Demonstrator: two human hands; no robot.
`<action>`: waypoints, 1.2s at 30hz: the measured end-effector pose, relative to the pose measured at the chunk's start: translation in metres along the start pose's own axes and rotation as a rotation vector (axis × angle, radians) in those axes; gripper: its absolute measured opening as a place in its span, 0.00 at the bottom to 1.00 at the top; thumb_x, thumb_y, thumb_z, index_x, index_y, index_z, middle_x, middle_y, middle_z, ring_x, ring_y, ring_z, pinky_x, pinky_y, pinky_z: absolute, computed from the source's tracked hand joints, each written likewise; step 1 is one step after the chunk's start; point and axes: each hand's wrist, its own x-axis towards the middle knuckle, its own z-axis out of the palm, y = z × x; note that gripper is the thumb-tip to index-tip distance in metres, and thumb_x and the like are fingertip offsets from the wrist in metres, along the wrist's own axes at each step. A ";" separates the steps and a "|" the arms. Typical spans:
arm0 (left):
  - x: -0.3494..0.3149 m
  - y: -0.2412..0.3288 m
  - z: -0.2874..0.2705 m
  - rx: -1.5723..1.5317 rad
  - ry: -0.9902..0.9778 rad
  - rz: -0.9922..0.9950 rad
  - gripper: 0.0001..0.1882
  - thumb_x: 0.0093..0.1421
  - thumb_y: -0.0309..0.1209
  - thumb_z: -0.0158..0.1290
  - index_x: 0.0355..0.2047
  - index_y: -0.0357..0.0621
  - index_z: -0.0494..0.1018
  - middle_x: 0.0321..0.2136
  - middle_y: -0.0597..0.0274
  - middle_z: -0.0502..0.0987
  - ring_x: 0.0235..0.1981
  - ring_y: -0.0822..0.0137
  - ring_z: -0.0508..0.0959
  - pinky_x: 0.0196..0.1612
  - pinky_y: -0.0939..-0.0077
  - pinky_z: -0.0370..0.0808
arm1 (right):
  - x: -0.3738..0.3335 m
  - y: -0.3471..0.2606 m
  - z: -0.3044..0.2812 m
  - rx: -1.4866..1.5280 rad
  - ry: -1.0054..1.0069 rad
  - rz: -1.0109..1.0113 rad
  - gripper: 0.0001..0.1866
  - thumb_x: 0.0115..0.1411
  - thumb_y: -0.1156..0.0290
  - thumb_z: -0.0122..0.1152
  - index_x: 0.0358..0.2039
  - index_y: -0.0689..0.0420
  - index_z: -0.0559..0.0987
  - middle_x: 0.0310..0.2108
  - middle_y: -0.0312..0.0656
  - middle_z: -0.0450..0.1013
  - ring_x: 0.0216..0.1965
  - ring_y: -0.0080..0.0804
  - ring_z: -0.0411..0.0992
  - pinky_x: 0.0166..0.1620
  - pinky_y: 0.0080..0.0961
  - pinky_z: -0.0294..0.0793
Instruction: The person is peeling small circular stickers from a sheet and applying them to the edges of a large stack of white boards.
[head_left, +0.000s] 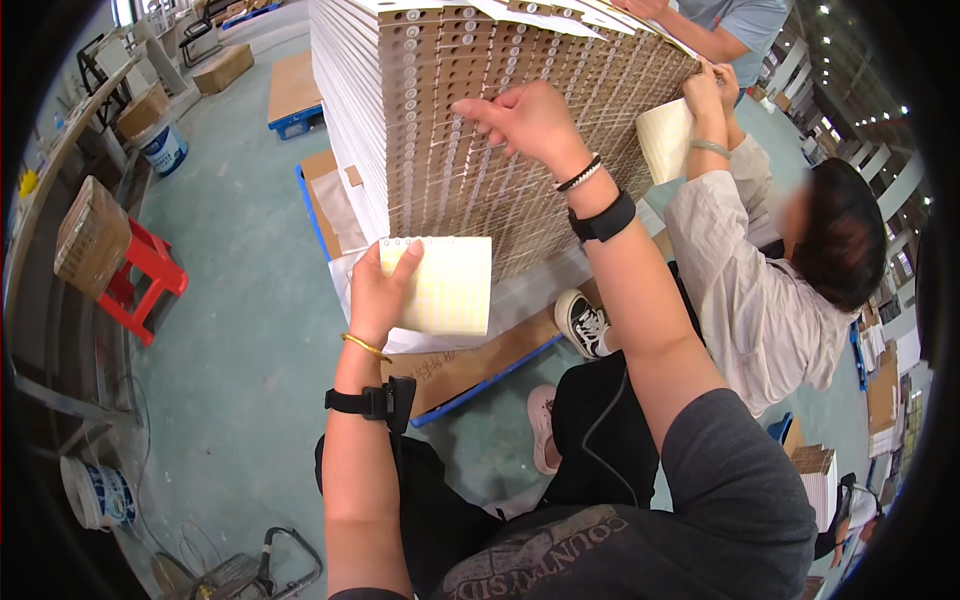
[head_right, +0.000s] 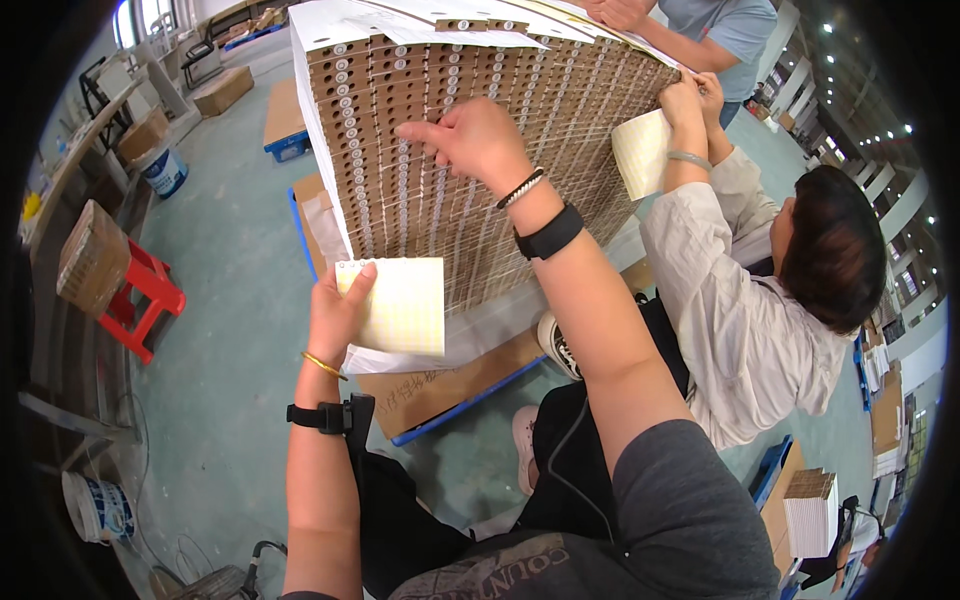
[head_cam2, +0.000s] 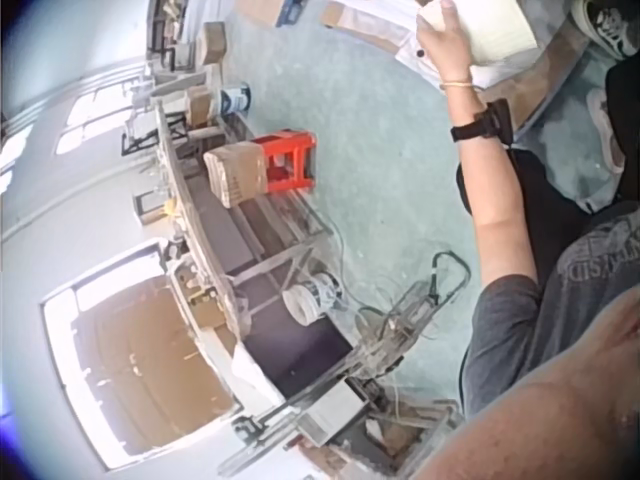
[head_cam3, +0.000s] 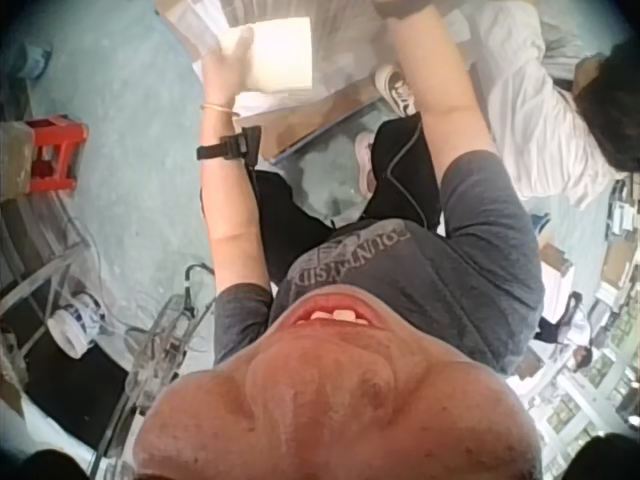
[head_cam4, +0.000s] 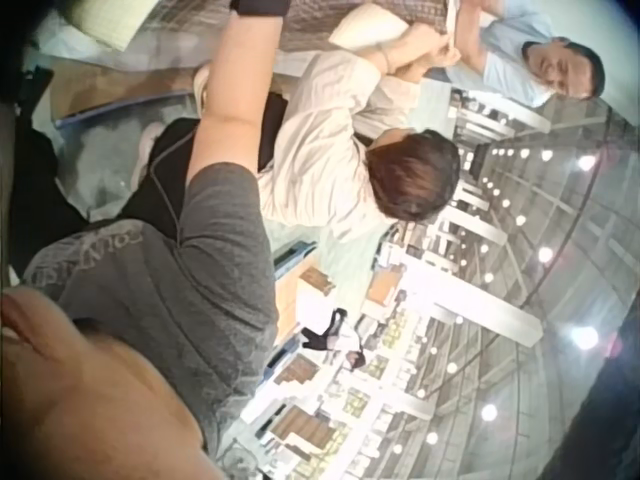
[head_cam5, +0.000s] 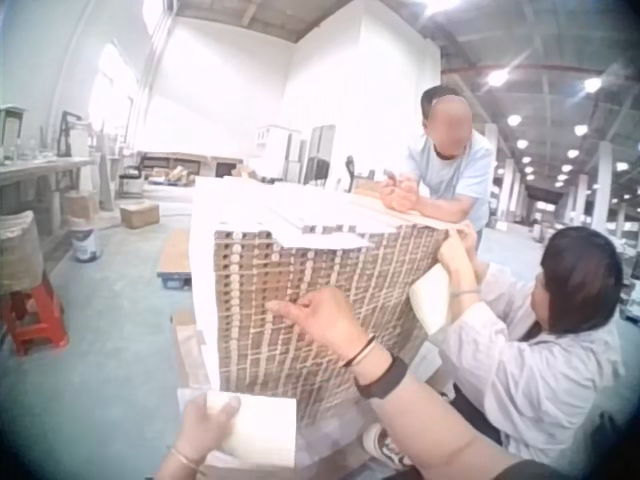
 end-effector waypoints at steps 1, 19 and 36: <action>0.004 -0.006 -0.003 0.007 0.028 0.086 0.16 0.59 0.37 0.56 0.36 0.33 0.74 0.29 0.59 0.79 0.28 0.75 0.76 0.35 0.79 0.73 | 0.000 -0.002 -0.001 0.054 -0.024 -0.021 0.25 0.50 0.49 0.67 0.20 0.63 0.81 0.13 0.37 0.72 0.13 0.21 0.69 0.19 0.18 0.69; -0.005 0.023 -0.008 -0.171 0.097 0.197 0.15 0.57 0.37 0.58 0.35 0.34 0.76 0.29 0.61 0.80 0.27 0.77 0.77 0.31 0.82 0.73 | -0.069 0.009 0.028 0.018 -0.402 -0.441 0.08 0.55 0.71 0.62 0.35 0.60 0.79 0.30 0.40 0.77 0.33 0.26 0.74 0.38 0.23 0.73; -0.003 0.020 -0.013 -0.362 0.078 0.098 0.13 0.58 0.34 0.58 0.35 0.35 0.76 0.29 0.62 0.79 0.28 0.76 0.77 0.32 0.82 0.73 | -0.058 0.004 0.036 0.102 -0.400 -0.631 0.06 0.58 0.71 0.59 0.32 0.60 0.74 0.31 0.38 0.68 0.36 0.28 0.68 0.41 0.23 0.68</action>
